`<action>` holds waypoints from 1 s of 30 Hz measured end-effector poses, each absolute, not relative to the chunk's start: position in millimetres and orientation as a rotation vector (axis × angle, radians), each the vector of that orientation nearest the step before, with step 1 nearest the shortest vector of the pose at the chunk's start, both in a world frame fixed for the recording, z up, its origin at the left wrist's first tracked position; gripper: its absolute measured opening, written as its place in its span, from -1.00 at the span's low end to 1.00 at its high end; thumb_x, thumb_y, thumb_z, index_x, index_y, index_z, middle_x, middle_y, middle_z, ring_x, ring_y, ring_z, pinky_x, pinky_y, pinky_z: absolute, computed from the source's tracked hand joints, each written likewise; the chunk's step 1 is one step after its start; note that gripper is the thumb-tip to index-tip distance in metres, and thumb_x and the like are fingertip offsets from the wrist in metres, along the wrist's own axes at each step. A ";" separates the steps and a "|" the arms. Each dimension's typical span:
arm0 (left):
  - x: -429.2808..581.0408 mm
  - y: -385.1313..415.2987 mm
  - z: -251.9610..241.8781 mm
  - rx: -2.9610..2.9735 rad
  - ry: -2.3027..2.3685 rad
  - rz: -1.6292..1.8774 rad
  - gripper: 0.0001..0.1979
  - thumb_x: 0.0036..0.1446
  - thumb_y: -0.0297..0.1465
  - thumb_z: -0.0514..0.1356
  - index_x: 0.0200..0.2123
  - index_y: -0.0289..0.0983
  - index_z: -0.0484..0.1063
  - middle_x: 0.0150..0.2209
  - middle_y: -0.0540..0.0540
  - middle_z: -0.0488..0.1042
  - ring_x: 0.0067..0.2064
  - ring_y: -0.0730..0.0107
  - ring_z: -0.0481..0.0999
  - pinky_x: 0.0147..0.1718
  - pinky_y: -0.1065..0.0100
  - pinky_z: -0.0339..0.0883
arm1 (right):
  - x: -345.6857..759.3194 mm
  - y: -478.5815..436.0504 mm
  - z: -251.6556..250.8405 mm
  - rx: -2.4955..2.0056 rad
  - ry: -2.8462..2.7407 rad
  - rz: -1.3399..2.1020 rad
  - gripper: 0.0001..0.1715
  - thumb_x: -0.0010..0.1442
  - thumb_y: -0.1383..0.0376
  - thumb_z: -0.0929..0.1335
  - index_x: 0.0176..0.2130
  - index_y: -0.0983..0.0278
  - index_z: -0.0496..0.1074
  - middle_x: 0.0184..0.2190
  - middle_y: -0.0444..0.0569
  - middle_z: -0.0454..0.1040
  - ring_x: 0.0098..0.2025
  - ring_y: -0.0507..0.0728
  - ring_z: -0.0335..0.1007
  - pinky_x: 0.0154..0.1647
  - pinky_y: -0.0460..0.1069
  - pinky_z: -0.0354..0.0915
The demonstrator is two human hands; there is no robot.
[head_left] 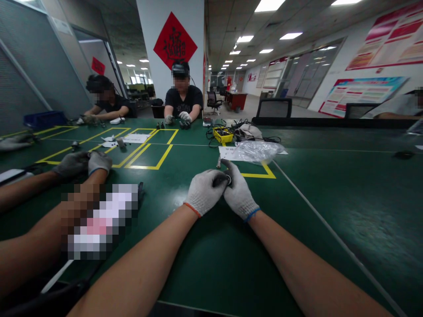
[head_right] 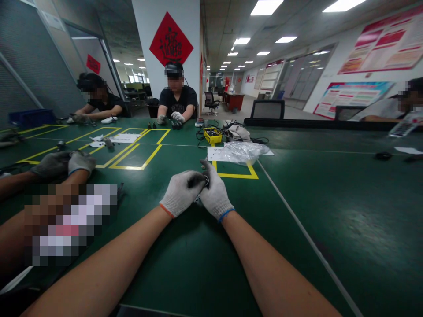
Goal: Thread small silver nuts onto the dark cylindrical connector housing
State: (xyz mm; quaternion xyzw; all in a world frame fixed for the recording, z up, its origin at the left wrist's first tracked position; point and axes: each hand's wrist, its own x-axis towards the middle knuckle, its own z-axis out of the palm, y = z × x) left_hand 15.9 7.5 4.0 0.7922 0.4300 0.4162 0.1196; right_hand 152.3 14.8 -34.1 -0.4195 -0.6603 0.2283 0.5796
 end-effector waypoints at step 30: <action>24.0 16.8 1.0 1.389 1.258 1.134 -0.73 -0.07 -0.48 0.42 -0.42 -0.25 0.34 -0.50 0.07 0.41 -0.44 0.46 0.42 -0.51 0.46 0.27 | 151.1 10.5 -31.7 -0.998 -1.678 0.520 -0.08 -0.02 0.50 0.28 0.34 0.24 0.29 -0.04 0.05 0.58 -0.07 0.21 0.55 0.08 0.17 0.49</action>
